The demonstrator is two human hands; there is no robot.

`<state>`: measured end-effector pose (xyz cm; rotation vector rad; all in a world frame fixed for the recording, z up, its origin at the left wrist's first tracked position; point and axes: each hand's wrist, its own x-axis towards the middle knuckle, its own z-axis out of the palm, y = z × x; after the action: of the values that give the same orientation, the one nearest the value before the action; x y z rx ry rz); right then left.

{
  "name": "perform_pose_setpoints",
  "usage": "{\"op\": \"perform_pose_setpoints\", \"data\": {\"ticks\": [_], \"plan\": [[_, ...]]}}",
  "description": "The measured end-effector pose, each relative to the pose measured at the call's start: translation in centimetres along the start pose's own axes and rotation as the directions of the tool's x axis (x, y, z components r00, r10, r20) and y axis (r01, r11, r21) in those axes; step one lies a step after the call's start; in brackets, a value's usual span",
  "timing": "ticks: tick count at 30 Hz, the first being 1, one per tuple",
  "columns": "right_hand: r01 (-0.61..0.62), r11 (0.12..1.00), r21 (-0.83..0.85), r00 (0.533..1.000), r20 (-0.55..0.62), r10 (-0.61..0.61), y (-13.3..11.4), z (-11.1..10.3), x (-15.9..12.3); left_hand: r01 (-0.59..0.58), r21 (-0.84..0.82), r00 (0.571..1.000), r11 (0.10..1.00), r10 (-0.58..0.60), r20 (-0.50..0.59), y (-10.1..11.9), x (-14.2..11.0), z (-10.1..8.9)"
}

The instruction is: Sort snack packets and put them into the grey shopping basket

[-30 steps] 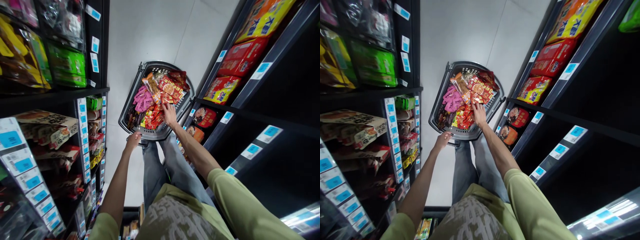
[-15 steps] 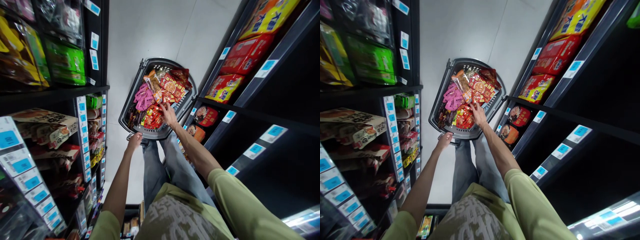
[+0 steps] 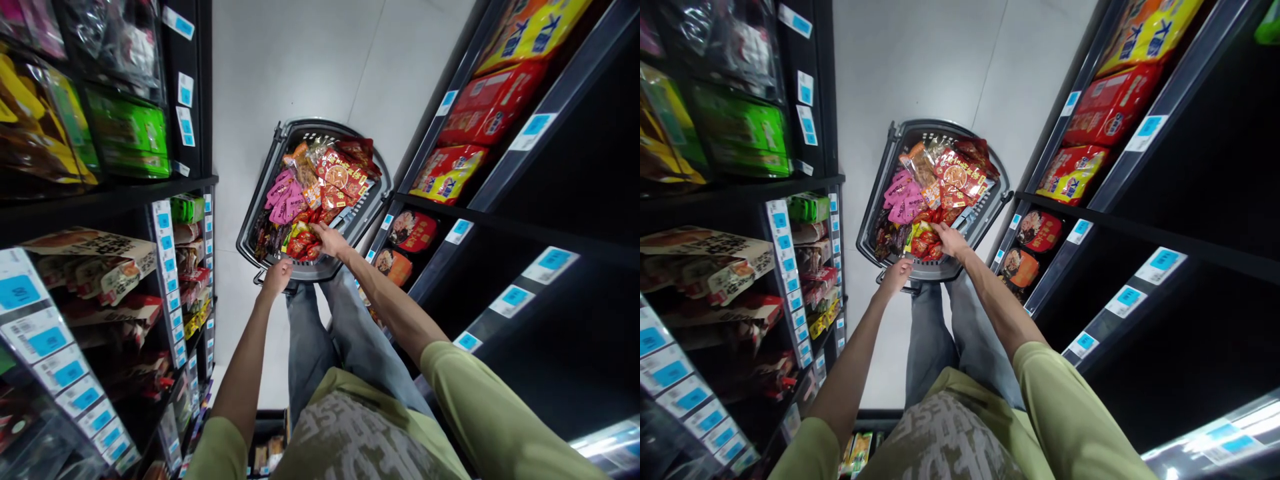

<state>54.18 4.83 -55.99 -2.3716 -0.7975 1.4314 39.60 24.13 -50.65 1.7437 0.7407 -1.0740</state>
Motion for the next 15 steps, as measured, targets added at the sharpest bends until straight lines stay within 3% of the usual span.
{"op": "perform_pose_setpoints", "data": {"ticks": [3, 10, 15], "plan": [[-0.029, 1.000, 0.010, 0.996, 0.087, 0.028, -0.3, 0.7, 1.0, 0.020, 0.007, 1.000, 1.000, -0.020, 0.001, -0.7, -0.1, -0.1], [0.020, 0.999, 0.029, 0.995, 0.102, -0.023, -4.0, 3.7, 2.7, 0.038, -0.004, 0.999, 0.999, -0.038, 0.008, -3.3, -0.1, 0.6], [-0.039, 0.996, 0.085, 0.992, 0.124, 0.028, -5.8, 5.7, 3.5, 0.062, -0.020, 0.998, 0.998, -0.062, 0.005, -4.9, -0.5, 1.8]]}}
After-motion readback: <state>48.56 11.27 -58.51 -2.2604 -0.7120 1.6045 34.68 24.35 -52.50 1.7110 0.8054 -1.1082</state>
